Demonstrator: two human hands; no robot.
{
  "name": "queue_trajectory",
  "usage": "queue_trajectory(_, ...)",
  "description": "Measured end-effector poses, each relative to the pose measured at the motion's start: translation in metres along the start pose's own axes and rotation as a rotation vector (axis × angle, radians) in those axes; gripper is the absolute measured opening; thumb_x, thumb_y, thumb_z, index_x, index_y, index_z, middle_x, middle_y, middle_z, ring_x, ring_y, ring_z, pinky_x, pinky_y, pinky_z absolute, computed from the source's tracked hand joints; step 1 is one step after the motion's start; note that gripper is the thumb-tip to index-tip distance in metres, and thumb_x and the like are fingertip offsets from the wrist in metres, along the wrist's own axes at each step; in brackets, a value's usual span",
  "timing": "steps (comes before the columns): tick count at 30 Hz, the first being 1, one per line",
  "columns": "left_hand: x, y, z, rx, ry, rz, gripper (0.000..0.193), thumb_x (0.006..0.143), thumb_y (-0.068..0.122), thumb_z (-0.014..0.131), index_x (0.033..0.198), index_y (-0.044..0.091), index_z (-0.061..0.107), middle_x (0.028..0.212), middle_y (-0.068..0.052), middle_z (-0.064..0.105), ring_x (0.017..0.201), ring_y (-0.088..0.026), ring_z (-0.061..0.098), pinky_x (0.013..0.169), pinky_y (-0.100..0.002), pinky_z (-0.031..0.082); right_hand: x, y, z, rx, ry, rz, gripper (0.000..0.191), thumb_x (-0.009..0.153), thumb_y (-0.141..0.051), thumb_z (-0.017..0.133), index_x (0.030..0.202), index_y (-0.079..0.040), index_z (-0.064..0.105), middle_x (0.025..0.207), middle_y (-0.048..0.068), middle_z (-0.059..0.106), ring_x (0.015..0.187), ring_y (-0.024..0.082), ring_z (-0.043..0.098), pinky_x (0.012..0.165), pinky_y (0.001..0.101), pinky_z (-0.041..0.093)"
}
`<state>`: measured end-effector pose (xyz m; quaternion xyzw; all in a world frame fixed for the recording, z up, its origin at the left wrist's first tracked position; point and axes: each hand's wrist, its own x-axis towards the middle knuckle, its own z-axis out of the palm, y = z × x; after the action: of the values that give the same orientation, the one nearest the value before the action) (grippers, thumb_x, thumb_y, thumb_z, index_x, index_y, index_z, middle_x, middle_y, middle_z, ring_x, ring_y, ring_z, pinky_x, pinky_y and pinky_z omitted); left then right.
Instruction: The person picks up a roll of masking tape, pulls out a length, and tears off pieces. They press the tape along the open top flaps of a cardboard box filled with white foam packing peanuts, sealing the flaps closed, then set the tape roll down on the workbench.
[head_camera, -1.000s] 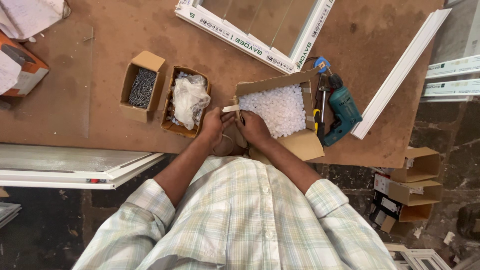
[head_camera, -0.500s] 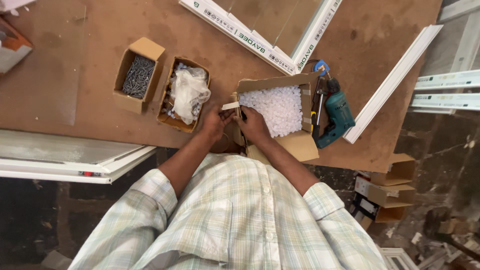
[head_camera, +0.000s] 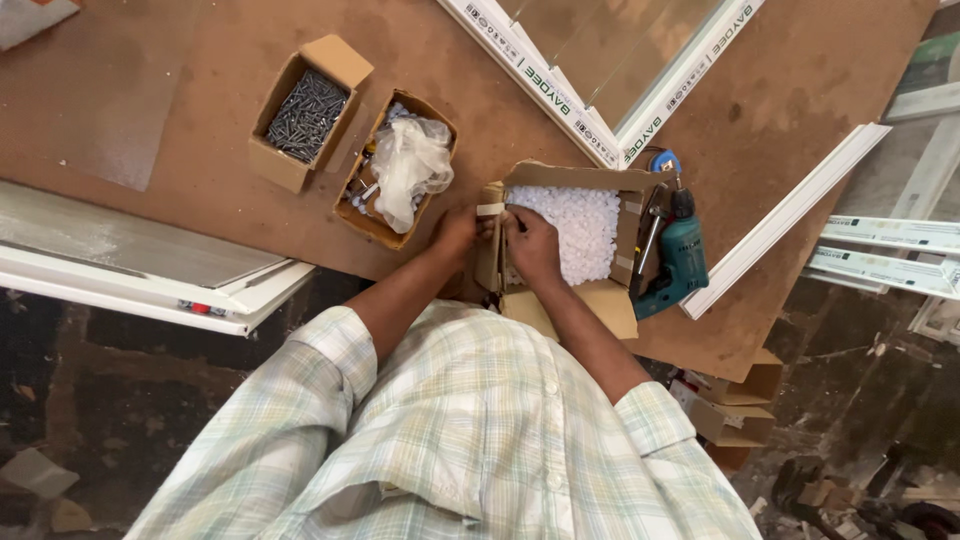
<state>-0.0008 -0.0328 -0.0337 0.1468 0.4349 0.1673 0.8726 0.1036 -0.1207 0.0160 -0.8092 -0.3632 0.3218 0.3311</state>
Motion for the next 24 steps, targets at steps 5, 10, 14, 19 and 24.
queue_trajectory(5,0.0014,-0.0033,0.0051,0.046,0.033,0.011,0.033,0.104,0.02,0.043,0.094,0.0,0.066,0.079,-0.007,0.069,0.062,-0.016,0.062,0.056,-0.032,0.05,0.0085,0.0022,0.001,-0.121,0.018,0.001,0.027,0.095,-0.022,0.07,0.112,-0.002,0.074,0.094,0.019,0.076,0.083,0.027,0.077,0.077,0.0357,0.058)
queue_trajectory(10,-0.0022,-0.005,0.0054,0.321,0.113,0.014,0.022,0.098,0.015,0.053,0.09,0.0,0.066,0.078,-0.009,0.069,0.063,-0.018,0.068,0.054,-0.032,0.056,0.0079,0.0041,0.0008,-0.173,0.031,-0.014,0.027,0.096,-0.024,0.07,0.111,-0.003,0.076,0.089,0.02,0.075,0.078,0.03,0.074,0.073,0.0377,0.057)
queue_trajectory(14,-0.0063,-0.0016,0.0036,0.412,0.141,0.047,0.023,0.097,0.014,0.055,0.089,-0.004,0.068,0.077,-0.01,0.071,0.062,-0.019,0.071,0.054,-0.033,0.057,0.008,0.0041,-0.0003,-0.171,0.025,0.019,0.028,0.095,-0.027,0.07,0.109,-0.004,0.076,0.086,0.02,0.075,0.076,0.029,0.074,0.072,0.0374,0.056)
queue_trajectory(19,-0.0047,-0.0014,0.0066,0.42,0.131,0.067,0.035,0.099,0.024,0.056,0.093,-0.007,0.07,0.08,-0.015,0.073,0.065,-0.023,0.072,0.057,-0.036,0.058,0.0091,0.0038,-0.0011,-0.169,0.007,0.072,0.027,0.096,-0.028,0.069,0.108,-0.005,0.077,0.083,0.019,0.075,0.073,0.029,0.074,0.071,0.0373,0.056)
queue_trajectory(24,-0.0014,0.0013,0.0094,1.035,0.408,0.262,0.037,0.097,0.033,0.059,0.096,-0.004,0.069,0.089,-0.025,0.073,0.075,-0.038,0.072,0.066,-0.047,0.057,0.0074,0.0052,-0.0006,-0.16,0.006,0.015,0.025,0.096,-0.025,0.068,0.108,-0.005,0.077,0.088,0.019,0.075,0.077,0.029,0.074,0.072,0.0375,0.055)
